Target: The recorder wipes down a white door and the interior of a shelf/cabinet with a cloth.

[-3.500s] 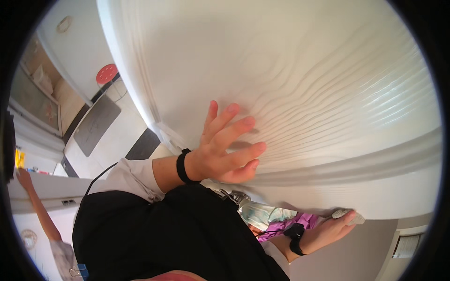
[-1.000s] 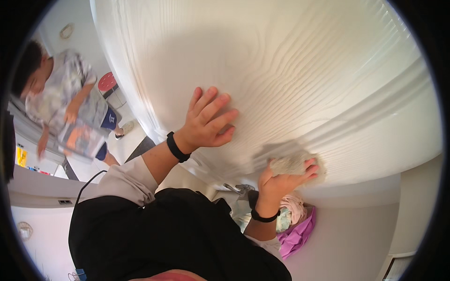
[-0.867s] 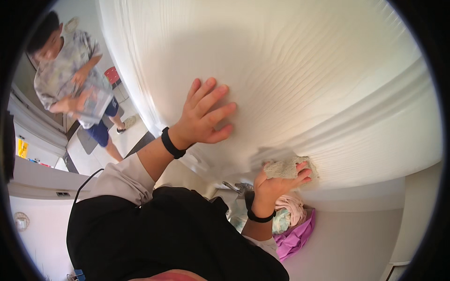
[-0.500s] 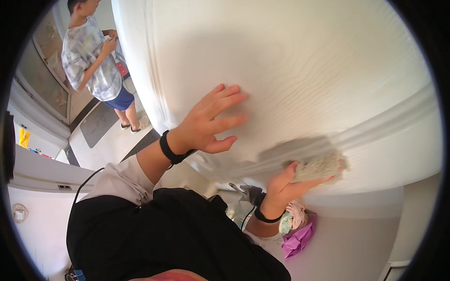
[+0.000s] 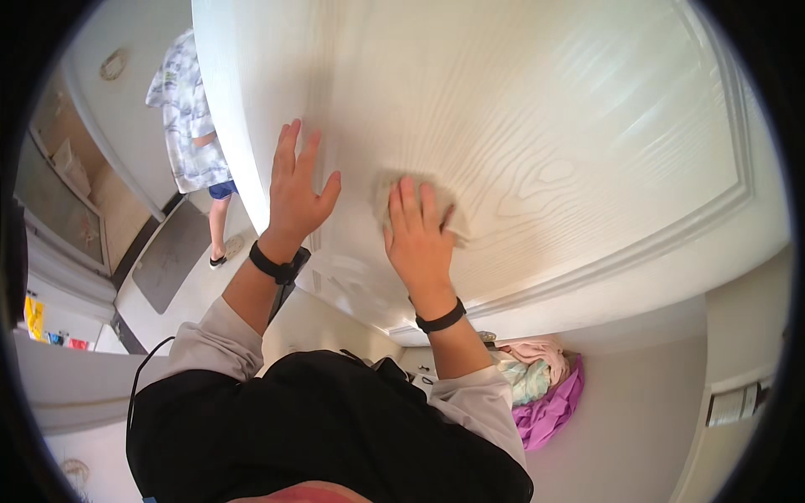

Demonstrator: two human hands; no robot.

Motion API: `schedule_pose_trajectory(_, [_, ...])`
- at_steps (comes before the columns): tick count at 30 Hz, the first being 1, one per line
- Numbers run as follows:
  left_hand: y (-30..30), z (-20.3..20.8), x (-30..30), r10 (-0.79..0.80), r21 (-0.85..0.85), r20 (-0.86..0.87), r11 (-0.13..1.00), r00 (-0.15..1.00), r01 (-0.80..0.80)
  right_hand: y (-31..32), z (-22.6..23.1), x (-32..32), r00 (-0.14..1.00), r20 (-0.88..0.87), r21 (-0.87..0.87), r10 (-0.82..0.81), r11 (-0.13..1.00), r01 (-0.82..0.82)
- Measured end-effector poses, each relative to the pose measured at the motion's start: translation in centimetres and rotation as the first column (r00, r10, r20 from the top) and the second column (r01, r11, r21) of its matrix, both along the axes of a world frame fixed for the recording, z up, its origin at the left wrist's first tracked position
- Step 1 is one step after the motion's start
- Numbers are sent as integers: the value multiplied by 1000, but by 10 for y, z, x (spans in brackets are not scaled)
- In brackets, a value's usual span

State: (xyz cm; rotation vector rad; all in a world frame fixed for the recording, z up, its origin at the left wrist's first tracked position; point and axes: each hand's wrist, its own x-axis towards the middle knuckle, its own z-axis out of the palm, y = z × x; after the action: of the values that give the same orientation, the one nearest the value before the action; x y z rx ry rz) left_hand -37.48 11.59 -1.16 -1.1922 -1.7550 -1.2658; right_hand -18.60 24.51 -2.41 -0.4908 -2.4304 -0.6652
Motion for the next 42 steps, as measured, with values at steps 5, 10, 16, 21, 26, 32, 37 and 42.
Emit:
schedule_pose_trajectory(5, [-19,-23,-47,-198,-90,43,975,979,201,24,4,21,995,-72,170,-64,983,75])
schedule_pose_trajectory(10, [-37,-28,-61,-336,-141,106,927,936,348,33,154,-12,723,-680,123,-123,953,278])
schedule_pose_trajectory(16, [-48,-17,-73,-235,-381,9,898,972,220,-6,174,-121,737,-669,208,-98,927,312])
schedule_pose_trajectory(21, [-55,-24,-78,-160,-448,-63,886,985,116,-48,47,-131,981,-190,225,-38,971,81])
schedule_pose_trajectory(26, [-49,-31,-77,-144,-423,-34,899,989,116,-2,3,-36,982,-126,292,-138,941,170])
schedule_pose_trajectory(32, [-37,-41,-64,-108,-389,71,912,992,128,40,172,-10,502,-828,-44,-247,923,382])
schedule_pose_trajectory(37, [-28,-45,-64,-118,-384,79,913,990,139,-7,191,-106,679,-710,121,-189,916,382])
schedule_pose_trajectory(42, [-36,-37,-61,-79,-455,24,887,997,81,-19,145,-79,996,-45,249,83,966,-69])
